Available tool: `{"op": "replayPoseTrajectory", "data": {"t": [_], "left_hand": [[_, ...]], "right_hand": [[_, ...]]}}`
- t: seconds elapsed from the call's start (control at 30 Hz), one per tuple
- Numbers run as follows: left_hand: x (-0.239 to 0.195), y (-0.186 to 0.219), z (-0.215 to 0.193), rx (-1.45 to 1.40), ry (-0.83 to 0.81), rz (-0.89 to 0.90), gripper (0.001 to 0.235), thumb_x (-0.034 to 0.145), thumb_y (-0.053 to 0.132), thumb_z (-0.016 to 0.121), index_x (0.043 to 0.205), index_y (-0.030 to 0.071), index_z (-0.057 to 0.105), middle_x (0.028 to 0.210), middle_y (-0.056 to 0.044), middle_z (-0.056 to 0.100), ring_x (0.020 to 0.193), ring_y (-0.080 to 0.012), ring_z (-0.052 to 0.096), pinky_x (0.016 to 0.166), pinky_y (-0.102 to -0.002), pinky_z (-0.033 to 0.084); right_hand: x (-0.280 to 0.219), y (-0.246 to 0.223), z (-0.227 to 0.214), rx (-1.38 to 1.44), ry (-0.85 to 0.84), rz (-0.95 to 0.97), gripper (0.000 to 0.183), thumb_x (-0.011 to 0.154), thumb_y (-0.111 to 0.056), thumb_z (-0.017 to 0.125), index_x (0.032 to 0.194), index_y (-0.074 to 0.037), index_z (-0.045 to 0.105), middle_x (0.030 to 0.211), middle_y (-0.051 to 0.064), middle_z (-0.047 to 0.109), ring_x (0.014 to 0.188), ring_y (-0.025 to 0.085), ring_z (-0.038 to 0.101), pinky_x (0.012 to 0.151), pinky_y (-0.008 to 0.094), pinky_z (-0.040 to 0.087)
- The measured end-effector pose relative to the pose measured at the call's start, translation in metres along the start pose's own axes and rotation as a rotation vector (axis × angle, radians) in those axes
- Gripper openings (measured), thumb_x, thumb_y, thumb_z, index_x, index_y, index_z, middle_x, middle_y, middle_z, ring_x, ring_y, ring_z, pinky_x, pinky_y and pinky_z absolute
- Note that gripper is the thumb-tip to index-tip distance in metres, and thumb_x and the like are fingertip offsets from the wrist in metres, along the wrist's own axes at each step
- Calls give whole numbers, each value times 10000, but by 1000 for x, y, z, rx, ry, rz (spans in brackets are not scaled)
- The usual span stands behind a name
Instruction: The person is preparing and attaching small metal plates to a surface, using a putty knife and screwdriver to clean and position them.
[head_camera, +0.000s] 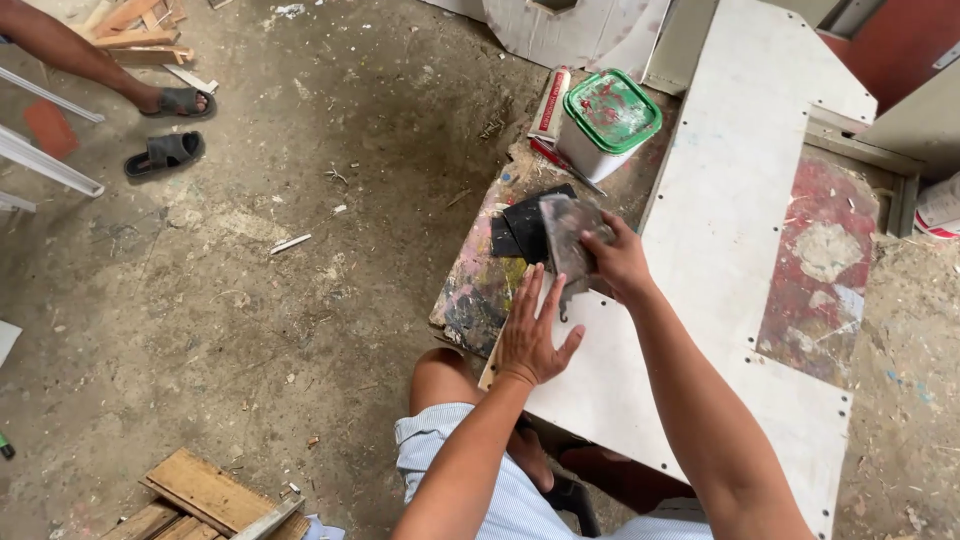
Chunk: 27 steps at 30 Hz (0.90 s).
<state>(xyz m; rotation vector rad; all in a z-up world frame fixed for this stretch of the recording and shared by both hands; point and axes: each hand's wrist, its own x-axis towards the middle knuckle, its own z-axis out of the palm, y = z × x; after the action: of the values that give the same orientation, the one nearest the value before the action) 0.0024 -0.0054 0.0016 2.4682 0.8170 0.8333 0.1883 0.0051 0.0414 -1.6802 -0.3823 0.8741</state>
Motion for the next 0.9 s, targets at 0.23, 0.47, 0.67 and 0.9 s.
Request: {"op": "replayPoseTrajectory", "data": {"t": [0.23, 0.47, 0.67, 0.9], "left_hand": [[5, 7, 3, 171, -348, -125, 819, 937, 630, 421, 1611, 176, 315, 1680, -268, 191, 1562, -421, 196, 1255, -510, 138], [2, 3, 13, 261, -388, -141, 795, 919, 602, 450, 1589, 186, 346, 1612, -235, 307, 1569, -421, 182, 1270, -532, 97], [16, 11, -3, 262, -532, -106, 796, 917, 624, 381, 1627, 282, 273, 1705, -174, 217, 1587, -415, 122, 1255, -592, 64], [25, 22, -21, 293, -689, -96, 813, 923, 662, 330, 1650, 344, 152, 1754, -47, 25, 1584, -441, 38, 1254, -624, 27]], "right_hand": [[122, 37, -3, -806, 206, -251, 436, 971, -482, 673, 1337, -245, 680, 1010, 67, 737, 1038, 368, 697, 901, 538, 558], [121, 21, -1, -1075, 151, -146, 438, 1029, -376, 597, 1436, -214, 592, 1222, 151, 529, 1051, 488, 681, 909, 584, 568], [113, 19, -2, -1021, 186, -225, 223, 1042, -354, 585, 1155, -195, 693, 1110, 87, 555, 959, 476, 702, 850, 564, 568], [24, 10, -35, -372, 160, -344, 159, 1059, -217, 646, 1045, -64, 687, 818, 78, 706, 827, 255, 693, 778, 391, 513]]}}
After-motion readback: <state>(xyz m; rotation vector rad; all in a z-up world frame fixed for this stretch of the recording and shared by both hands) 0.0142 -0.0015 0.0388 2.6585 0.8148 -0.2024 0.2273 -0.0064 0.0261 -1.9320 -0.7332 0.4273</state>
